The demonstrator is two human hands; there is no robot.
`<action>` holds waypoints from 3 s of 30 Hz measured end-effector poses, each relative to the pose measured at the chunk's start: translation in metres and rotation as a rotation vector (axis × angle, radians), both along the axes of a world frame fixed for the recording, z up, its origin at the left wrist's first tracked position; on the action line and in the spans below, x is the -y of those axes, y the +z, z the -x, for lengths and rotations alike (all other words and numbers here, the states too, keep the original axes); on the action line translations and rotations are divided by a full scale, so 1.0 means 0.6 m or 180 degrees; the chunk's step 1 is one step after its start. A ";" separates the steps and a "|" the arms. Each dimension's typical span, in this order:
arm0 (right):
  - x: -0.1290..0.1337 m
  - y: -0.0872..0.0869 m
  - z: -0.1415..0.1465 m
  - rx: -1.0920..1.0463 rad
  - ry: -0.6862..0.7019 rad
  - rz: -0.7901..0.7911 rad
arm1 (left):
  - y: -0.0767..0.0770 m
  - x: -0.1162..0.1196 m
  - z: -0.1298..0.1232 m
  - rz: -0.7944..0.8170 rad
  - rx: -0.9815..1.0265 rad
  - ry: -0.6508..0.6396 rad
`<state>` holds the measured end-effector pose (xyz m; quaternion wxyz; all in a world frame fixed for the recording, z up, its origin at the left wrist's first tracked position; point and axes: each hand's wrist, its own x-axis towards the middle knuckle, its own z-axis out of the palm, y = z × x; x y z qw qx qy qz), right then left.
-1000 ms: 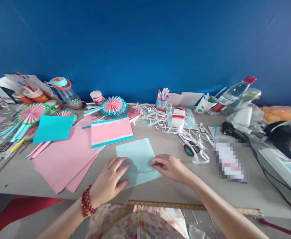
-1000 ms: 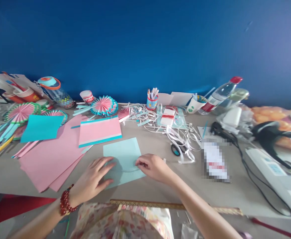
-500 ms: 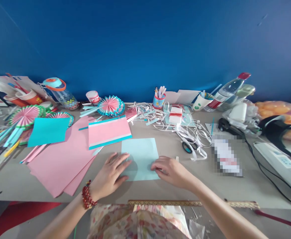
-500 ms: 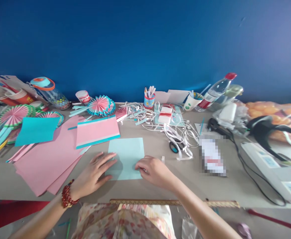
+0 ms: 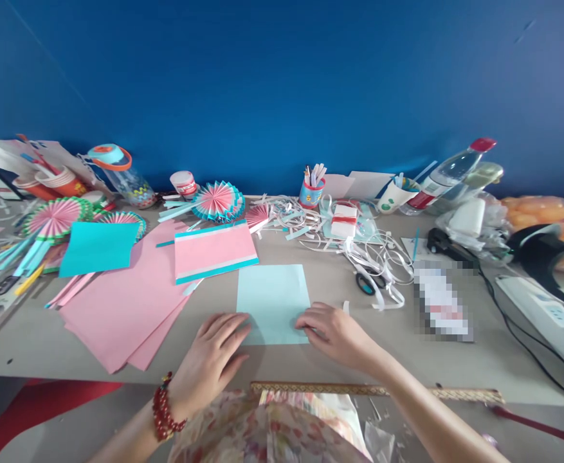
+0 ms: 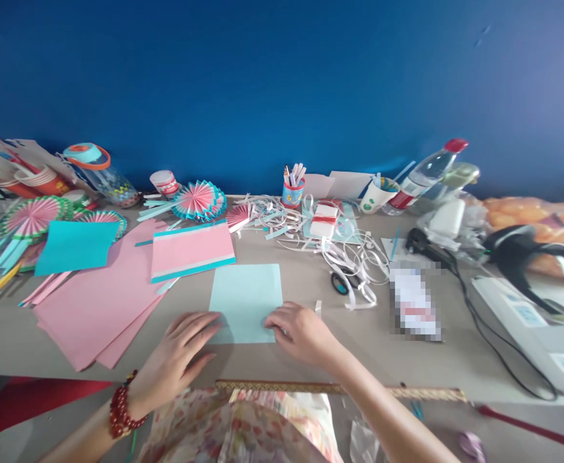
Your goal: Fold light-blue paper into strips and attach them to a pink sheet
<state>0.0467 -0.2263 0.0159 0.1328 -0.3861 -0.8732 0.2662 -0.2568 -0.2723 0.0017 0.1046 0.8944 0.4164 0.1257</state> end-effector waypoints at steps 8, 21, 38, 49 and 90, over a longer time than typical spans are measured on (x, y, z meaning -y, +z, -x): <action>0.005 0.010 -0.006 0.0448 -0.0243 -0.0744 | 0.004 -0.018 -0.019 -0.0166 -0.0231 -0.0197; -0.065 -0.022 -0.002 0.0082 -0.0249 -0.0656 | 0.015 -0.127 -0.040 -0.0173 -0.0207 -0.0466; -0.064 -0.048 -0.002 0.0055 0.0022 -0.1141 | 0.022 -0.184 0.012 0.0373 -0.0034 -0.0971; -0.060 -0.043 0.006 0.0126 -0.0037 -0.1071 | 0.021 -0.149 0.003 0.0158 -0.0156 -0.0895; -0.046 -0.034 0.029 0.0114 0.0357 -0.1416 | -0.004 -0.135 0.026 0.0420 0.0276 -0.0907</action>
